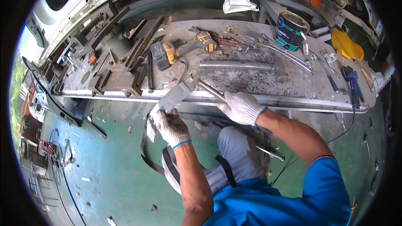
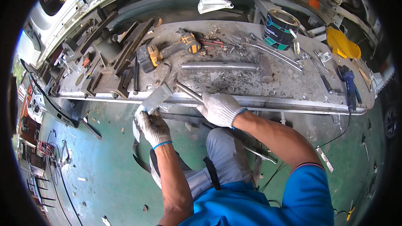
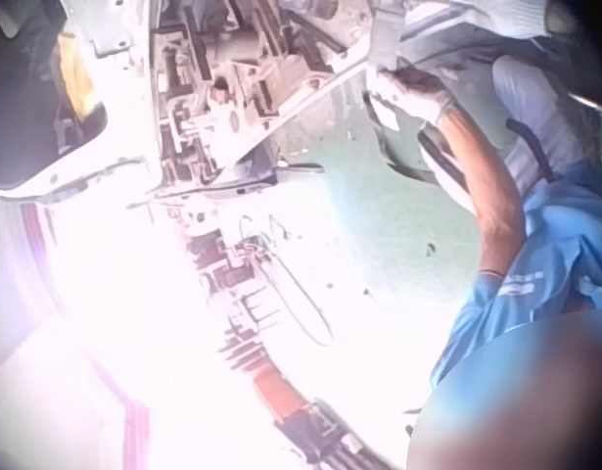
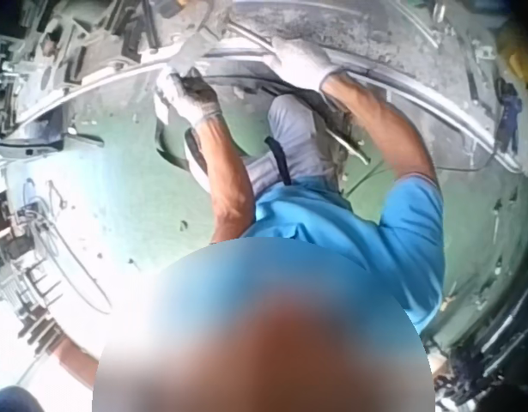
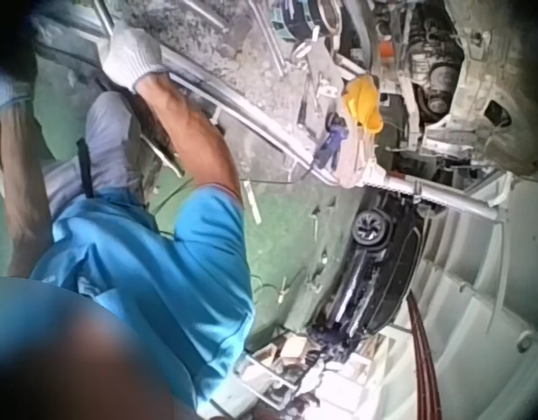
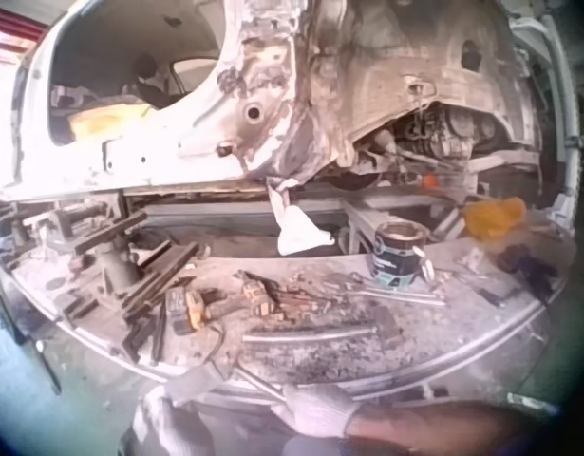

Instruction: The person is repairing a car's body panel. They use a hammer and a metal file to shape and smooth a metal piece, then fit it into the car's frame and secure it with a wrench.

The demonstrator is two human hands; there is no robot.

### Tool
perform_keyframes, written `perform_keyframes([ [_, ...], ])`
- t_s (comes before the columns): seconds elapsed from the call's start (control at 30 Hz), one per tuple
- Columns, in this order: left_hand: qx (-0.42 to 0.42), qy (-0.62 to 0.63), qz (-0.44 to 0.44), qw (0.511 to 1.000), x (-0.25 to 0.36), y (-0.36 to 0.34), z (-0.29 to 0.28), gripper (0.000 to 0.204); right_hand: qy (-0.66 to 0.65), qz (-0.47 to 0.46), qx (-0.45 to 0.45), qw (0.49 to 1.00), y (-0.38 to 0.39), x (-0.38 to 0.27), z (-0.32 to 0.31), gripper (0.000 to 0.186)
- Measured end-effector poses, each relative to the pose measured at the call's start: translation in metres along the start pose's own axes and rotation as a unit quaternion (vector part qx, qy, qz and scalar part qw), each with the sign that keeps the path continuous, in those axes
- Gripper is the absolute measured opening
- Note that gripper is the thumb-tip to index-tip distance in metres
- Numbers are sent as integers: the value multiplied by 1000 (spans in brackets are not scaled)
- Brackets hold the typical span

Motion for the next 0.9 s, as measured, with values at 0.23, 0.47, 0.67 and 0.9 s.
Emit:
perform_keyframes([
  [0.23, -25, 6, -14, 1000, -5, -11, -10, 27, -29, -45, 149, 987, 7, -11, -48, 46],
  [0.47, -8, 7, -7, 1000, -6, -9, -13, 32, 13, -4, 159, 987, 8, -15, -34, 47],
  [0.67, -11, 8, -11, 1000, -1, -8, -10, 25, 5, -28, 109, 994, -3, -12, -31, 52],
  [0.9, -8, 10, -13, 1000, -4, -7, -10, 24, 7, -45, 237, 971, 12, -13, -38, 45],
])
Point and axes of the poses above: each hand's wrist, its own y-axis away from the middle knuckle, its own z-axis out of the palm, x = y × z, the point moved 6 cm from there along -y, towards the middle knuckle, and after that the axes turned 13 degrees about -z, right-handed, at the moved point
